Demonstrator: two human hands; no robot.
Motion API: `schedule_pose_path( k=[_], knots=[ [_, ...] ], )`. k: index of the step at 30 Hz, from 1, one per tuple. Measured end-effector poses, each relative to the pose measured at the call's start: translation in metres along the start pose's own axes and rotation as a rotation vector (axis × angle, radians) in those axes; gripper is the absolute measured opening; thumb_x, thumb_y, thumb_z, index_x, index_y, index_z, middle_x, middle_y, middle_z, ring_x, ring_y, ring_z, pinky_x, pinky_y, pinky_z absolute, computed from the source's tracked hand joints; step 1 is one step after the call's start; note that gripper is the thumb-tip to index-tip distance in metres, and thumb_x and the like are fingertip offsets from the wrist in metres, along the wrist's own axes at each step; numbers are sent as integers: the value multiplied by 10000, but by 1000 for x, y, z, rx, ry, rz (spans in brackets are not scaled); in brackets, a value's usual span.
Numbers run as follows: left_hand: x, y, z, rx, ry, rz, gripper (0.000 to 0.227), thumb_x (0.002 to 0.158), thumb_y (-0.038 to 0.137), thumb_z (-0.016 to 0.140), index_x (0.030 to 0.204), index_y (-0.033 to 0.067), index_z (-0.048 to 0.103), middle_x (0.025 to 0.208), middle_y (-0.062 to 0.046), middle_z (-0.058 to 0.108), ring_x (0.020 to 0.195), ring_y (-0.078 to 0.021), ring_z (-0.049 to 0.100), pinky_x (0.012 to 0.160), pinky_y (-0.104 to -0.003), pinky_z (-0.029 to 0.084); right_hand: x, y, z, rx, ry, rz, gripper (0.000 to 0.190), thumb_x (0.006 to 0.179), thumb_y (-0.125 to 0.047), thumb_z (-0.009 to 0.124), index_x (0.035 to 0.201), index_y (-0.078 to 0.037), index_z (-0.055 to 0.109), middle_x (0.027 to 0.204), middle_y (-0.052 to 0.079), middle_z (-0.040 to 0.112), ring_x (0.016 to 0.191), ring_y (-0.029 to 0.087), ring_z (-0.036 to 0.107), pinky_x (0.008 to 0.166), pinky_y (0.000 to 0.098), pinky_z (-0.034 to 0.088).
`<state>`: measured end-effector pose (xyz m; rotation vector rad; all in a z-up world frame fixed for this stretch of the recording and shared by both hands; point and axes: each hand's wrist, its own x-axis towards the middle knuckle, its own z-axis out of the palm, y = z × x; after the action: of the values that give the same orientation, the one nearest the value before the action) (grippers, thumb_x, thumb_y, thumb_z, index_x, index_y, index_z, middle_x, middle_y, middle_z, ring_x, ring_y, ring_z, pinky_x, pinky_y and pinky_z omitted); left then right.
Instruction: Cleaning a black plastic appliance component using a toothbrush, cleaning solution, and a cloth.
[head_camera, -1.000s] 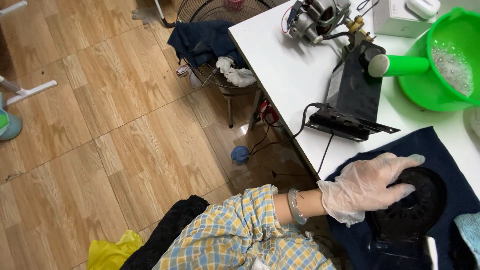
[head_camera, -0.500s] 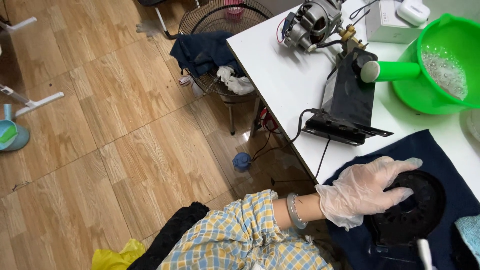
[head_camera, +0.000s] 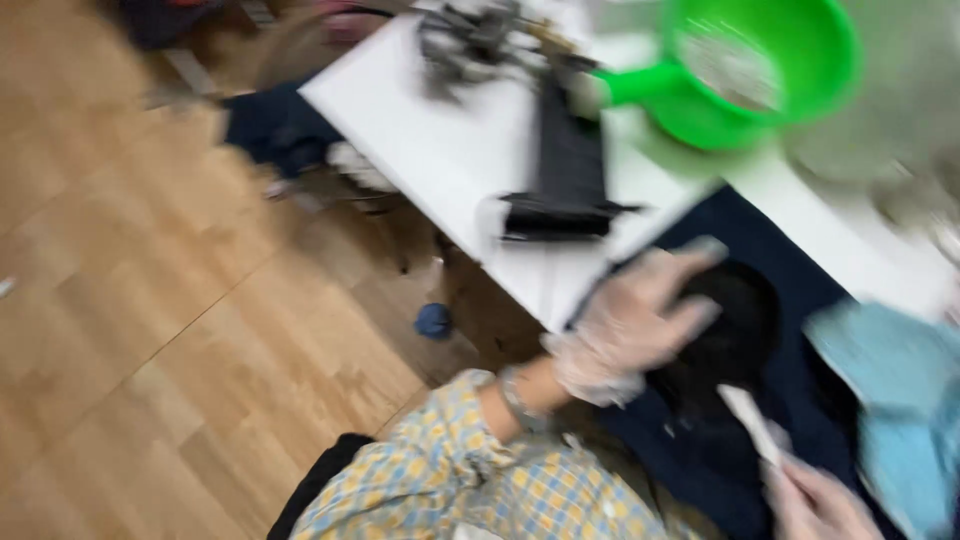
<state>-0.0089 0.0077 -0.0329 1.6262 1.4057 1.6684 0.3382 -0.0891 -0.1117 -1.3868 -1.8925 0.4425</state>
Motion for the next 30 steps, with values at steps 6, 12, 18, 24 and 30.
schedule_pose_path(
  k=[6, 12, 18, 24, 30],
  knots=[
    [9, 16, -6, -50, -44, 62, 447, 801, 182, 708, 1219, 119, 566, 1136, -76, 634, 1084, -226, 616, 963, -330, 480, 45, -124, 19, -62, 268, 266, 158, 752, 14, 771, 896, -8, 710, 892, 153, 667, 884, 272, 640, 816, 361, 489],
    [14, 35, -4, 27, -43, 10, 441, 790, 168, 751, 1194, 100, 586, 1086, -104, 646, 1035, -262, 632, 908, -353, 497, 75, -169, 27, 148, 390, 469, 164, 695, 16, 768, 845, -9, 708, 761, 105, 631, 745, 152, 609, 735, 278, 497],
    [15, 43, -1, 14, -26, -67, 429, 785, 102, 768, 1176, 62, 597, 1101, -143, 646, 1033, -280, 637, 898, -360, 497, 78, -160, 21, 173, 369, 448, 99, 698, 10, 763, 773, -27, 710, 673, 72, 626, 643, 131, 594, 634, 242, 487],
    [12, 39, 3, -32, -36, -105, 442, 794, 62, 761, 1196, 42, 579, 1167, -151, 623, 1091, -253, 608, 929, -335, 478, 71, -148, 18, 110, 346, 326, 95, 687, -4, 773, 692, -62, 698, 642, 48, 639, 580, 153, 581, 564, 232, 457],
    [12, 45, 6, -37, -22, -135, 454, 784, 74, 782, 1195, 49, 591, 1061, -122, 634, 995, -199, 621, 881, -309, 505, 68, -145, 16, 36, 315, 215, 96, 717, -4, 766, 690, -50, 686, 643, 58, 636, 568, 198, 582, 541, 255, 450]
  ],
)
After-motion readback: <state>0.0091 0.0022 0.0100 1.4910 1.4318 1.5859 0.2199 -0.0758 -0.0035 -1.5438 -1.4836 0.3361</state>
